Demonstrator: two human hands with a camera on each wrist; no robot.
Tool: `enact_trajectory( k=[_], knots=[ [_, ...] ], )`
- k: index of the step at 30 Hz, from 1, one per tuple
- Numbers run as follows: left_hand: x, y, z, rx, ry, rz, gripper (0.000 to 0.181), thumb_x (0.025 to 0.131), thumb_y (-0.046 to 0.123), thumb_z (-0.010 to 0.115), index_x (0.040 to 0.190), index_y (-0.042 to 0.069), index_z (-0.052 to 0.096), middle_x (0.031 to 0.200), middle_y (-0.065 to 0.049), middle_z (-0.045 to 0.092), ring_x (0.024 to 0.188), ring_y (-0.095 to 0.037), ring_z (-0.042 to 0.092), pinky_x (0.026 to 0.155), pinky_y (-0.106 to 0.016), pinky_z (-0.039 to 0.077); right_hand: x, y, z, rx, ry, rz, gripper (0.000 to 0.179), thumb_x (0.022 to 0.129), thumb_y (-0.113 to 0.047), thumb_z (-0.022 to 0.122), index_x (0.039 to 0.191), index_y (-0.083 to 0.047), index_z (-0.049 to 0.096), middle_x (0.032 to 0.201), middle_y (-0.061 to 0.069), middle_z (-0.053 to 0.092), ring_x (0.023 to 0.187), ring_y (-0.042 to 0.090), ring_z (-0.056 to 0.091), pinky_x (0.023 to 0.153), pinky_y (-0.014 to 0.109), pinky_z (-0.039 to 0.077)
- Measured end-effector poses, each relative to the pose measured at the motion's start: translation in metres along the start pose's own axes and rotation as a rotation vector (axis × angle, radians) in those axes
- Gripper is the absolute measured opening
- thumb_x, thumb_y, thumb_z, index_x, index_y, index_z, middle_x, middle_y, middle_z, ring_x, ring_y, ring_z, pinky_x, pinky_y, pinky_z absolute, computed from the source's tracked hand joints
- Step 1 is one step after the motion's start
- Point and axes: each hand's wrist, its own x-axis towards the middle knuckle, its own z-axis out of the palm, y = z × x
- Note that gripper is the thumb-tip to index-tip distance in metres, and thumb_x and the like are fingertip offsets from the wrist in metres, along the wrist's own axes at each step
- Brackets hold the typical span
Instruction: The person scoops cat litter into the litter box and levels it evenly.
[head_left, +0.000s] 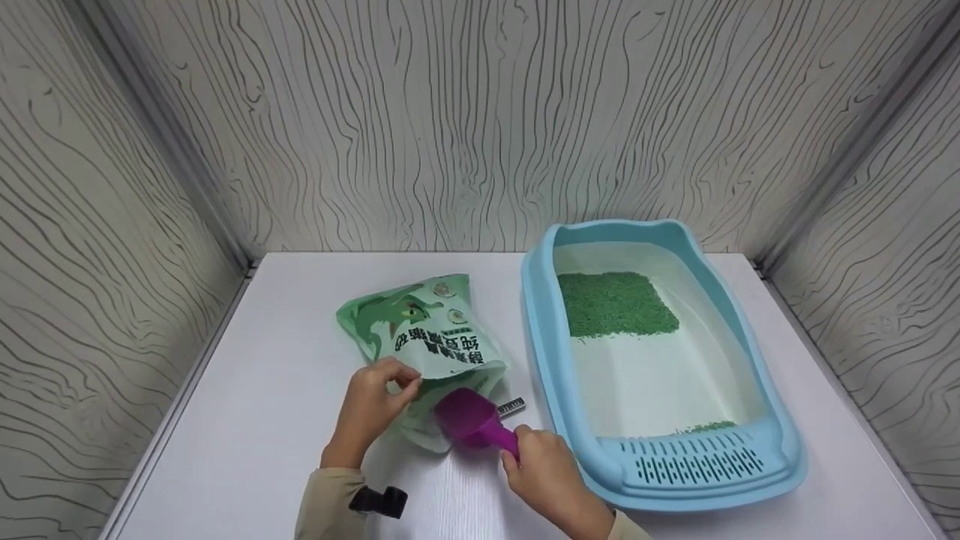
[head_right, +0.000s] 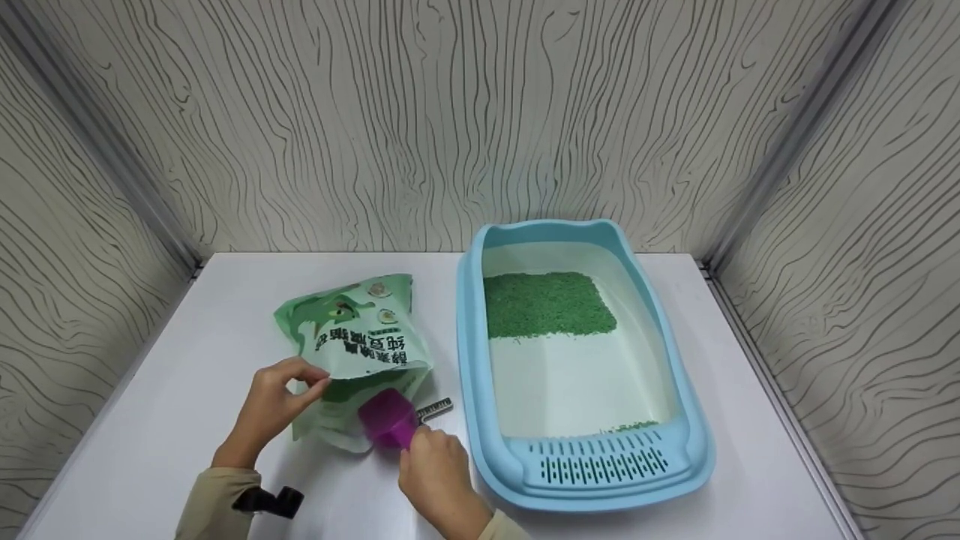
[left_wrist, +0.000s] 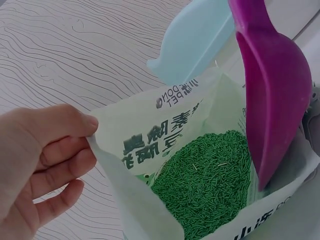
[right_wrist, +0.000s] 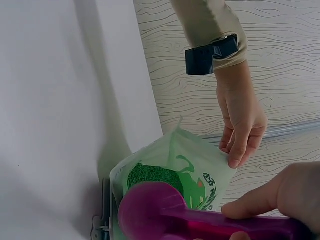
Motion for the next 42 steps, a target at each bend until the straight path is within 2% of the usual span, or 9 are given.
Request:
enact_trajectory(
  k=[4, 11, 20, 31, 36, 42],
  knots=[
    [0.000, 0.001, 0.000, 0.009, -0.003, -0.012, 0.011, 0.074, -0.002, 0.077, 0.076, 0.007, 0.071, 0.070, -0.001, 0.068, 0.064, -0.012, 0.063, 0.060, -0.030, 0.055, 0.005, -0.006, 0.003, -0.076, 0.051, 0.005, 0.021, 0.077, -0.016, 0.073, 0.069, -0.002, 0.059, 0.058, 0.010, 0.058, 0.050, 0.021, 0.053, 0.044, 0.033, 0.037],
    [0.000, 0.001, 0.000, 0.007, 0.008, -0.018, 0.011, 0.076, -0.001, 0.076, 0.076, 0.008, 0.071, 0.071, -0.001, 0.068, 0.064, -0.012, 0.063, 0.060, -0.031, 0.055, 0.015, -0.015, 0.010, -0.157, 0.074, 0.006, 0.024, 0.077, -0.017, 0.074, 0.066, -0.002, 0.059, 0.061, 0.013, 0.061, 0.053, 0.028, 0.057, 0.046, 0.039, 0.038],
    [-0.001, 0.001, 0.001, 0.009, 0.030, -0.005, 0.011, 0.074, -0.003, 0.077, 0.076, 0.006, 0.071, 0.071, -0.001, 0.068, 0.064, -0.012, 0.062, 0.060, -0.029, 0.055, 0.026, -0.022, 0.027, -0.169, 0.112, 0.025, 0.022, 0.076, -0.017, 0.075, 0.066, -0.003, 0.060, 0.062, 0.014, 0.064, 0.055, 0.029, 0.060, 0.046, 0.041, 0.042],
    [0.000, 0.001, 0.002, 0.019, 0.037, -0.024, 0.010, 0.076, 0.000, 0.077, 0.076, 0.008, 0.072, 0.072, 0.000, 0.069, 0.065, -0.012, 0.063, 0.061, -0.024, 0.053, 0.043, -0.031, 0.044, -0.161, 0.116, 0.067, 0.023, 0.077, -0.016, 0.074, 0.065, -0.003, 0.059, 0.064, 0.016, 0.065, 0.059, 0.031, 0.063, 0.049, 0.042, 0.047],
    [0.000, 0.000, 0.003, 0.025, 0.063, 0.002, 0.011, 0.075, -0.001, 0.077, 0.076, 0.009, 0.072, 0.071, 0.000, 0.069, 0.065, -0.012, 0.063, 0.060, -0.024, 0.053, 0.047, -0.033, 0.059, -0.216, 0.181, 0.053, 0.021, 0.074, -0.015, 0.076, 0.066, -0.002, 0.062, 0.063, 0.014, 0.066, 0.057, 0.029, 0.064, 0.047, 0.040, 0.048],
    [0.000, -0.001, 0.004, 0.022, 0.061, 0.014, 0.010, 0.076, 0.000, 0.077, 0.078, 0.008, 0.072, 0.072, -0.001, 0.069, 0.065, -0.013, 0.063, 0.061, -0.028, 0.055, 0.051, -0.034, 0.075, -0.293, 0.263, 0.030, 0.022, 0.072, -0.015, 0.076, 0.067, -0.005, 0.057, 0.058, 0.010, 0.063, 0.051, 0.026, 0.061, 0.044, 0.037, 0.045]
  ],
)
